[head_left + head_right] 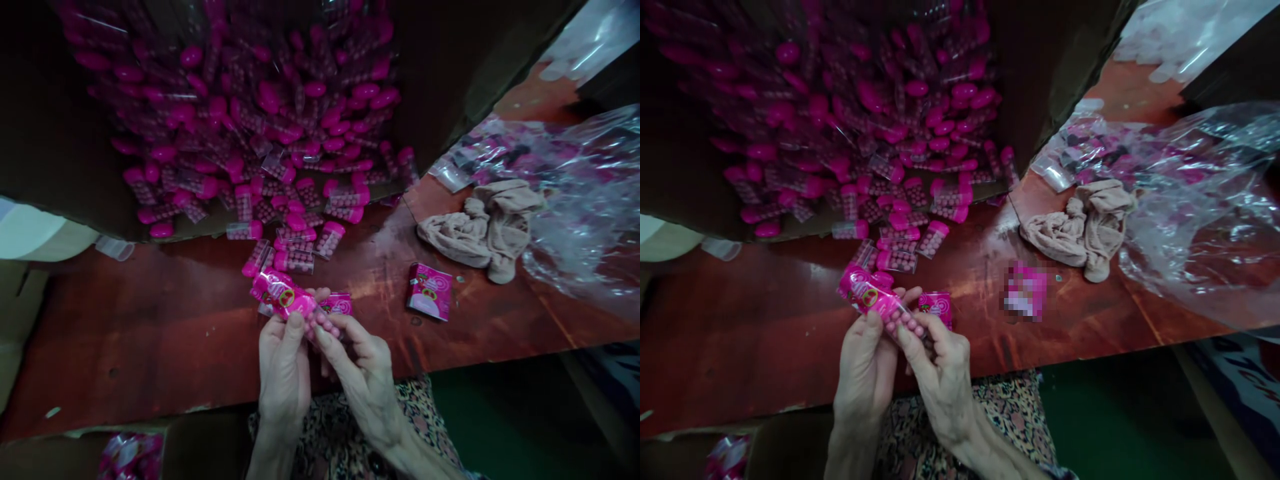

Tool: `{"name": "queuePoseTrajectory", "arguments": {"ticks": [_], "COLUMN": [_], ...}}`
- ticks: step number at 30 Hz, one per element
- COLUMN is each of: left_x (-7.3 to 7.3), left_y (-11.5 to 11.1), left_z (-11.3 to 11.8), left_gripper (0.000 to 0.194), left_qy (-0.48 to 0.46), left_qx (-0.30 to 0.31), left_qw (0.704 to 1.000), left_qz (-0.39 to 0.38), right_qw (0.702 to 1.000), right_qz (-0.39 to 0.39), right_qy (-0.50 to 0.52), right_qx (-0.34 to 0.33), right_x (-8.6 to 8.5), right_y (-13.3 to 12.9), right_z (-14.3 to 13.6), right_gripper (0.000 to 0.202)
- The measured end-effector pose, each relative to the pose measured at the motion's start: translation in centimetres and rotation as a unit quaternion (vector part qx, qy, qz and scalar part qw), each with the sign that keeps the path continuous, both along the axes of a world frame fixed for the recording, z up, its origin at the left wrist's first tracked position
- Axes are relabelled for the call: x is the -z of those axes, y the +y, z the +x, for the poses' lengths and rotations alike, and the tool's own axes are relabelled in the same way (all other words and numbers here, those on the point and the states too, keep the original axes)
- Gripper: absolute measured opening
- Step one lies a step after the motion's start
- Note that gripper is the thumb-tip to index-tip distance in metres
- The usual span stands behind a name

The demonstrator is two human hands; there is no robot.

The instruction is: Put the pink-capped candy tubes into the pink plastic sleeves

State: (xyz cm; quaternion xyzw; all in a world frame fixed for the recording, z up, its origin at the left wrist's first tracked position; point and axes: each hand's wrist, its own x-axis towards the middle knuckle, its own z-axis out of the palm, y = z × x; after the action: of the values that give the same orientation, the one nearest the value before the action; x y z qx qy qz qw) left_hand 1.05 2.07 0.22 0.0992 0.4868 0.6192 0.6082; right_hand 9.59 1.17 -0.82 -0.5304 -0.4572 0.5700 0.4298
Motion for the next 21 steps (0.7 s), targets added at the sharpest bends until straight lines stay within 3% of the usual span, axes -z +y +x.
{"name": "queuePoseTrajectory", "arguments": {"ticks": [7, 11, 15, 21], "left_x": [0.51, 0.69, 0.74, 0.57], "left_y": [0.13, 0.11, 0.06, 0.02], "left_z": [-0.25, -0.03, 0.01, -0.37], "left_gripper": [0.018, 0.014, 0.015, 0.019], "left_qy": [0.021, 0.032, 0.026, -0.002], "left_qx": [-0.019, 0.042, 0.088, 0.047], "left_qw": [0.999, 0.999, 0.995, 0.999], "left_qz": [-0.017, 0.002, -0.026, -0.008], "right_qw": [0.998, 0.998, 1.0, 0.997], "right_qz": [0.024, 0.024, -0.011, -0.045], "right_qy": [-0.044, -0.051, -0.01, 0.067], "right_qx": [-0.049, -0.028, -0.017, -0.005], "right_x": [0.39, 0.63, 0.44, 0.32], "right_y": [-0.3, -0.45, -0.25, 0.04], "right_z": [-0.32, -0.13, 0.23, 0.07], "right_gripper": [0.019, 0.02, 0.017, 0.018]}}
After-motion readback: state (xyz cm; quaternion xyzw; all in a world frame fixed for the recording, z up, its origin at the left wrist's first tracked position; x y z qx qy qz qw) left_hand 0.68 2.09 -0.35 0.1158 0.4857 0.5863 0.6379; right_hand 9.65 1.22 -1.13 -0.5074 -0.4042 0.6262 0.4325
